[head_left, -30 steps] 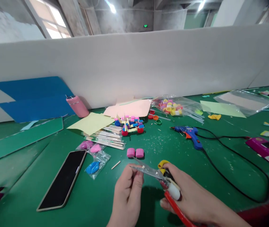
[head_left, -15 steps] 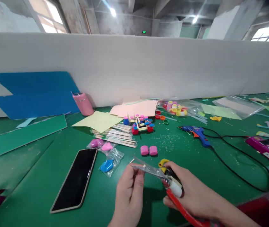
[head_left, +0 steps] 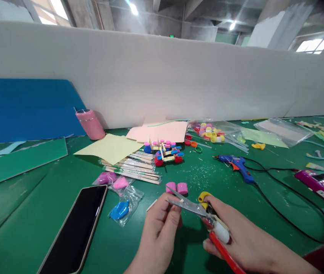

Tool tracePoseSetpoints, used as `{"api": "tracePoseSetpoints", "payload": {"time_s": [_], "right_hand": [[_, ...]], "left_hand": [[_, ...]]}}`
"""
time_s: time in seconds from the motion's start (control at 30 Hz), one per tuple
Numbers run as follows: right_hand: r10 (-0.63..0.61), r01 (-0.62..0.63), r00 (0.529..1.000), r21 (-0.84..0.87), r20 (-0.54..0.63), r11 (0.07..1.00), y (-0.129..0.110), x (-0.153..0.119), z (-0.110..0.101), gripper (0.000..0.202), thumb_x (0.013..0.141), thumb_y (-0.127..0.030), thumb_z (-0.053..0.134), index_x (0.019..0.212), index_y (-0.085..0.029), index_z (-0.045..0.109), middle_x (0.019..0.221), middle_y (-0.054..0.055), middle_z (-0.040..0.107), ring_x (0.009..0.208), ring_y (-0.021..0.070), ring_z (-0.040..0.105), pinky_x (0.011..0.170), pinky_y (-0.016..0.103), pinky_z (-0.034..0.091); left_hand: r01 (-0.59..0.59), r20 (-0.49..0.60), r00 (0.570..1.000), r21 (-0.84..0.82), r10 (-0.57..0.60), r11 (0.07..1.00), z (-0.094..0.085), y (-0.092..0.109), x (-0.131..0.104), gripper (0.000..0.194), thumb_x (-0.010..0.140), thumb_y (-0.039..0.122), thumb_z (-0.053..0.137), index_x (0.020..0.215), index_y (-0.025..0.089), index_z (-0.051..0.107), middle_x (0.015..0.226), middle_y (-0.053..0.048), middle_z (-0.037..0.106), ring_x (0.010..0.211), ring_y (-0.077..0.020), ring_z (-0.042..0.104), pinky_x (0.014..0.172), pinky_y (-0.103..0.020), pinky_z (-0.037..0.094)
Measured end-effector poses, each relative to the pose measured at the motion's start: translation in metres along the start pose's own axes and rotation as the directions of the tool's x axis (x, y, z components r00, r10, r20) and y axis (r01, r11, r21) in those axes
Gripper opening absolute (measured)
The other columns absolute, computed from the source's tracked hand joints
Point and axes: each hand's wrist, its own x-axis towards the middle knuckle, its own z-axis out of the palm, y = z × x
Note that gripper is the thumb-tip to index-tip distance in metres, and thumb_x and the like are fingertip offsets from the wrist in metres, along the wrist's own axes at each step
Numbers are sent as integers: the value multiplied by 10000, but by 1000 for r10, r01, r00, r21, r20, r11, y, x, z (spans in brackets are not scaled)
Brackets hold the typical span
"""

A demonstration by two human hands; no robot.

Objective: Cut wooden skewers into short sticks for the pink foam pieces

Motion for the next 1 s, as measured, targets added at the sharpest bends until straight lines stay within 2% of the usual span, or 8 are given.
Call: {"api": "tracePoseSetpoints", "payload": {"time_s": [0.13, 0.2, 0.43, 0.53, 0.7, 0.83, 1.0], "right_hand": [[-29, 29, 1000, -52, -8, 998, 4, 2, 2, 152, 776, -315, 466, 884, -211, 446, 759, 12, 564, 603, 144, 493, 489, 232, 333], [-37, 36, 999, -60, -5, 998, 3, 4, 3, 95, 787, -284, 439, 847, -211, 444, 720, 6, 557, 582, 141, 481, 480, 230, 323], [-21, 21, 1000, -29, -19, 999, 2, 12, 10, 91, 744, -230, 493, 794, -218, 417, 699, -18, 550, 564, 129, 457, 511, 229, 340], [-45, 45, 999, -9, -25, 999, -1, 16, 14, 130, 746, -231, 496, 849, -218, 417, 729, -15, 557, 592, 133, 474, 532, 235, 351], [-22, 24, 999, 52, -37, 998, -8, 18, 14, 371, 675, -350, 608, 958, -218, 407, 832, 2, 569, 669, 148, 518, 566, 241, 372], [-4, 5, 1000, 68, -19, 998, -5, 18, 11, 317, 672, -372, 610, 876, -216, 424, 754, -19, 578, 600, 128, 492, 523, 226, 356], [-8, 9, 1000, 75, -18, 997, 6, 19, 8, 293, 689, -385, 591, 849, -225, 405, 749, -29, 577, 587, 124, 471, 506, 217, 349]], "left_hand": [[8, 24, 1000, 10, -8, 1000, 1, -5, 1, 182, 848, 292, 423, 748, 182, 527, 585, 47, 358, 518, -89, 331, 483, -212, 282], [16, 0, 1000, 43, -16, 999, 2, -5, 1, 179, 847, 290, 421, 752, 181, 526, 588, 45, 367, 520, -91, 333, 483, -212, 285], [19, -111, 994, 252, 10, 968, 1, -2, 4, 168, 837, 248, 406, 761, 188, 543, 658, 13, 477, 597, -129, 419, 552, -226, 355], [10, -126, 992, 265, 24, 964, -4, 1, 1, 171, 833, 253, 404, 753, 192, 542, 629, 20, 468, 571, -131, 420, 538, -232, 355], [54, -121, 992, 180, -32, 982, -11, 2, -1, 188, 836, 301, 419, 753, 180, 538, 581, 36, 420, 530, -115, 385, 503, -227, 317], [138, -40, 989, -42, -140, 989, -10, -4, 6, 216, 827, 349, 450, 725, 174, 524, 541, 62, 348, 477, -85, 306, 459, -218, 258], [230, 19, 972, -285, -234, 931, -3, -11, 14, 190, 795, 357, 519, 735, 177, 511, 484, 93, 268, 430, -62, 228, 439, -215, 200]]}}
